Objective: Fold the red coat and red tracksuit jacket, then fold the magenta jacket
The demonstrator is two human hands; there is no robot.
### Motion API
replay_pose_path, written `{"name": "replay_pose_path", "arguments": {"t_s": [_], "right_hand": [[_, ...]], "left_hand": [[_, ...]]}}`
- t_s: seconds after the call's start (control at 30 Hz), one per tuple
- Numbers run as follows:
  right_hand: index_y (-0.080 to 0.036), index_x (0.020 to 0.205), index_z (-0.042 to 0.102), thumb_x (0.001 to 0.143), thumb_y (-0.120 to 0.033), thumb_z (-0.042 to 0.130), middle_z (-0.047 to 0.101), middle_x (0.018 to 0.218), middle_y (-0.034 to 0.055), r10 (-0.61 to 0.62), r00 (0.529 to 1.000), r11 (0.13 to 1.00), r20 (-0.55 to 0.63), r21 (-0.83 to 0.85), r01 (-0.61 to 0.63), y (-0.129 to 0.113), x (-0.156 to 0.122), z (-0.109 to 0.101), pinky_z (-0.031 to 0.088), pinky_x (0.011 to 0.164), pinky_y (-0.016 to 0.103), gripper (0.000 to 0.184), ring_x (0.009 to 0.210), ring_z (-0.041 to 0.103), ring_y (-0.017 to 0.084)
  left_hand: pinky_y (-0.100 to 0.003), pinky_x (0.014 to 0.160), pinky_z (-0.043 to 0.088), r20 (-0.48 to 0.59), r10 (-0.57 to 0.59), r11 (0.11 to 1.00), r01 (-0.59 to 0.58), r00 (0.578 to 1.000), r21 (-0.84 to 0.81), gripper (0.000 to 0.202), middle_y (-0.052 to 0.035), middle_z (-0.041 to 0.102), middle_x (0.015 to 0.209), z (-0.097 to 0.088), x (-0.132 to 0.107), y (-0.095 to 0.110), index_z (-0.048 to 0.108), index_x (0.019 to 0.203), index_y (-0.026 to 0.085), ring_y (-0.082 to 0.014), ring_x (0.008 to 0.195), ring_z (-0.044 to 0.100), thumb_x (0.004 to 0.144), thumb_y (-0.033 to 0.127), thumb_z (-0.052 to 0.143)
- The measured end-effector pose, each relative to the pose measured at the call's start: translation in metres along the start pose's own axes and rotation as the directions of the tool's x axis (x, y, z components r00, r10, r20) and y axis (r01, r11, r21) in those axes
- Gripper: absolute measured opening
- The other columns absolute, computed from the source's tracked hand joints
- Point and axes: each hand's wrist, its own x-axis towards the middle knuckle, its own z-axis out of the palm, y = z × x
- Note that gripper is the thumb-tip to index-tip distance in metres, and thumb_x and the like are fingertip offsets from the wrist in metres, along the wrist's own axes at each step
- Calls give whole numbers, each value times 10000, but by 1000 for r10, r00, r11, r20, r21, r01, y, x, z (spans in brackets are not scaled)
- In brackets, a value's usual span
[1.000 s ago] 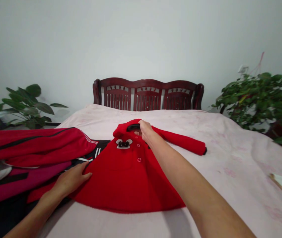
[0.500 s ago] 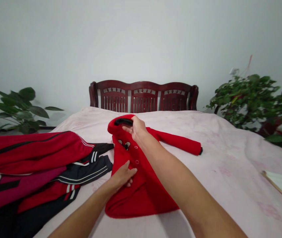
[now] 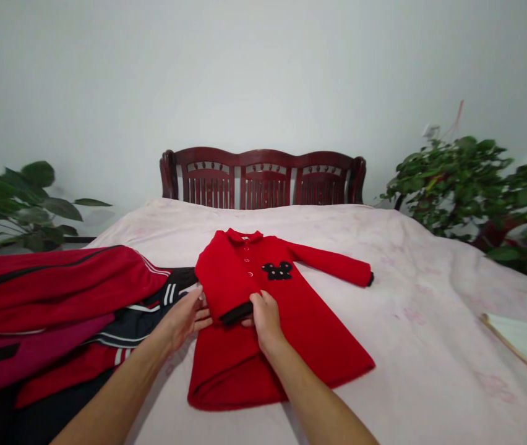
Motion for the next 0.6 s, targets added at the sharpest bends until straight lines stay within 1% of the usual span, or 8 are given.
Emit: {"name": "replay_pose_path", "arguments": {"t_s": [0.13, 0.2, 0.3, 0.37, 0.43, 0.47, 0.53, 0.6], "right_hand": [[-221, 728, 506, 805, -294, 476, 605, 617, -17, -57, 986, 930, 155, -352, 109, -2, -8, 0, 471, 480, 271, 111, 541, 610, 172], [-210, 795, 570, 835, -309, 473, 670, 774, 28, -203, 954, 796, 221, -530, 292, -1, -11, -8, 520, 680, 319, 144, 746, 662, 198], [-184, 1046, 642, 826, -318, 549, 667, 1108, 107, -379, 894, 618, 237, -655, 435, -1, -18, -20, 428, 985, 394, 274, 1099, 595, 250], [-158, 1186, 612, 801, -317, 597, 635, 1216, 139, -301, 924, 635, 236, -673, 379, -2, -26, -22, 397, 1028, 406, 416, 1171, 563, 272], [-146, 1247, 583, 807, -294, 586, 644, 1225, 132, -161, 934, 739, 319, -589, 329, -6, -39, -14, 437, 985, 376, 465, 1124, 601, 252], [-153, 1272, 569, 816, -280, 570, 657, 1215, 114, -120, 910, 785, 396, -523, 331, -8, -48, -7, 457, 956, 354, 473, 1085, 622, 232], [-187, 1312, 550, 843, -278, 546, 681, 1182, 68, -108, 800, 819, 590, -403, 408, -11, -69, 9, 475, 910, 316, 478, 1021, 641, 198], [-213, 1286, 588, 866, -308, 545, 694, 1153, 42, -76, 597, 767, 799, -335, 546, -13, -88, 23, 467, 902, 290, 432, 1014, 634, 186]], "left_hand": [[-279, 668, 590, -35, 100, 991, -102, 994, -82, 438, -104, 730, 1057, 7, -2, 0, 536, 1228, 199, -166, 767, 715, 813, 154, 666], [-259, 644, 588, -96, 108, 973, -125, 990, -194, 388, -98, 749, 956, 5, -4, 2, 587, 1145, 158, -161, 722, 711, 777, 58, 656], [-241, 530, 573, -184, 48, 935, -109, 982, -338, 186, -63, 734, 778, -11, -6, 20, 631, 973, 128, -149, 589, 678, 808, 49, 598], [-230, 467, 552, -222, 21, 911, -110, 975, -397, 103, -38, 694, 681, -27, -6, 42, 619, 879, 126, -137, 517, 642, 842, 69, 542], [-206, 445, 533, -245, 14, 879, -129, 970, -459, 139, -22, 654, 649, -45, -7, 67, 593, 836, 140, -120, 499, 620, 870, 79, 473], [-189, 437, 521, -249, 5, 855, -133, 968, -500, 164, -26, 646, 668, -54, -7, 78, 583, 834, 145, -114, 514, 621, 878, 79, 440], [-160, 413, 492, -244, -40, 799, -115, 969, -590, 200, -54, 645, 757, -71, -7, 97, 570, 867, 147, -105, 547, 623, 878, 62, 389], [-149, 376, 464, -238, -111, 747, -76, 965, -660, 233, -85, 631, 855, -86, -7, 109, 551, 929, 141, -86, 524, 591, 860, 29, 359]]}}
